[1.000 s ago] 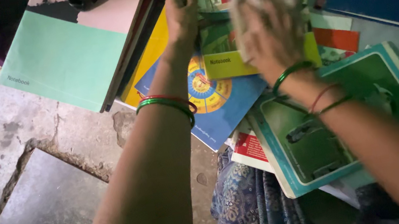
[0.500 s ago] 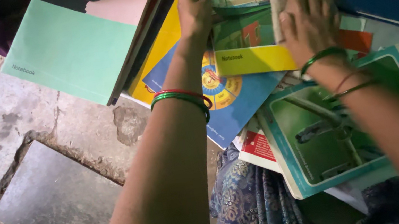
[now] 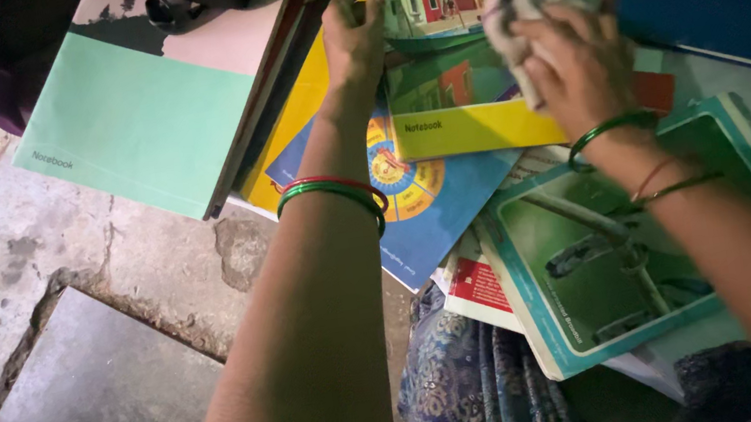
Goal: The person wipes the covers of several notebooks and books with a cloth on a cluttered desk. They handle each item one at a time, wiping both front and back covers, then place them in a neat stack.
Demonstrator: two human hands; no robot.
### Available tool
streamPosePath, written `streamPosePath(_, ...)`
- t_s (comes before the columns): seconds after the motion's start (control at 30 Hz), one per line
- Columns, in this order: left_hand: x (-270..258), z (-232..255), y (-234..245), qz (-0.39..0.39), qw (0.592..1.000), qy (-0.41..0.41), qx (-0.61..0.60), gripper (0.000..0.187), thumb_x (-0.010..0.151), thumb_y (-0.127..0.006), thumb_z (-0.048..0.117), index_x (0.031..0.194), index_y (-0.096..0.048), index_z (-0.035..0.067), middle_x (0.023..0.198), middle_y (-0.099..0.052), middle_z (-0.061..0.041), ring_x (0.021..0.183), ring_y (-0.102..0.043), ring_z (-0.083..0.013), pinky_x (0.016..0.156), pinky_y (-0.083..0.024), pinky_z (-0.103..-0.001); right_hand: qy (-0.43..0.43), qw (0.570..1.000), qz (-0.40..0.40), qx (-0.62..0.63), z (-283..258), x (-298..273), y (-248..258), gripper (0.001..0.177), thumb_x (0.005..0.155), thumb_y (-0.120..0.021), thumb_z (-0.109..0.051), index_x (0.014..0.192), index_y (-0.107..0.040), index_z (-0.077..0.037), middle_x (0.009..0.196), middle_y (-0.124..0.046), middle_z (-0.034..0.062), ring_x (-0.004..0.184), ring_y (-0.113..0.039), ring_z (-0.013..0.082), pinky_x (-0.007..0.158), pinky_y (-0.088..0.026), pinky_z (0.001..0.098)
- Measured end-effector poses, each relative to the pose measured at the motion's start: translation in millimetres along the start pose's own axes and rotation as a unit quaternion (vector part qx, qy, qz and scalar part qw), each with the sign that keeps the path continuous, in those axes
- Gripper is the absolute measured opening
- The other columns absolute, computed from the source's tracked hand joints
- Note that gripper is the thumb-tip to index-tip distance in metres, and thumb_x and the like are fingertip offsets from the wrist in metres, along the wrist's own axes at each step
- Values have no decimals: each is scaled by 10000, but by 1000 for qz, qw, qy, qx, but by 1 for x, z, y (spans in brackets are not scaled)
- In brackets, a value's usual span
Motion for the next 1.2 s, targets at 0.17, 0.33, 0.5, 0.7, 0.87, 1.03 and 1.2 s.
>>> streamPosePath(0.17,2,-6,1,5,999,11,-46,326,952,-581,163,1215,-597,-29,1052,-711,-147,836,-748,-226,648,-644,-411,29,998,39,34,-23,7,2,427,898,-668,13,1261,-764,-192,1338,-636,85,1243,-558,328,1070,-460,455)
streamPosePath(0.33,20,-10,10,25,985,-154,76,249,978,-657,129,1150,-701,-45,976,-788,-140,863,-725,-149,787,-589,-278,177,983,41,33,-90,3,-13,276,818,-783,-70,1071,-786,-181,1240,-675,17,1195,-584,262,1043,-452,426)
streamPosePath(0.5,22,-15,8,23,993,-106,39,291,976,-656,153,1205,-668,-27,984,-776,-154,836,-743,-190,712,-611,-324,122,983,-53,128,-47,-8,-7,236,774,-766,-22,966,-791,-157,1144,-683,17,1111,-641,264,996,-511,388)
streamPosePath(0.7,3,-6,2,11,1000,1,-1,350,981,-611,189,1285,-591,18,1089,-725,-156,862,-769,-234,607,-668,-385,-87,948,-17,307,54,-20,-13,165,843,-619,24,857,-700,-118,1084,-617,55,1004,-661,252,930,-570,369)
streamPosePath(0.87,4,-5,5,13,999,-40,3,317,1010,-608,182,1272,-613,4,1086,-752,-162,850,-779,-242,632,-652,-381,-129,984,48,116,38,-23,-23,214,828,-610,52,946,-717,-90,1120,-624,106,1074,-635,308,928,-510,432)
streamPosePath(1.03,8,-9,5,12,1000,-26,-8,310,1006,-610,172,1262,-629,-1,1053,-744,-150,807,-756,-230,600,-658,-370,39,985,103,131,-50,-15,-24,229,930,-639,-81,1158,-660,-99,1271,-586,118,1234,-564,338,1059,-412,481)
streamPosePath(1.2,1,-2,1,-2,1000,-6,-27,311,994,-605,174,1248,-629,-3,1034,-743,-143,773,-762,-215,573,-654,-367,75,989,94,91,-50,-5,-10,365,882,-583,-89,1241,-651,-99,1342,-575,145,1210,-526,372,1011,-423,481)
Point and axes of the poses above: each hand's wrist, its own x-axis towards the middle knuckle, its own y-axis out of the back of the hand, z = x × y, the point moved 7 cm from there along x, towards the middle knuckle
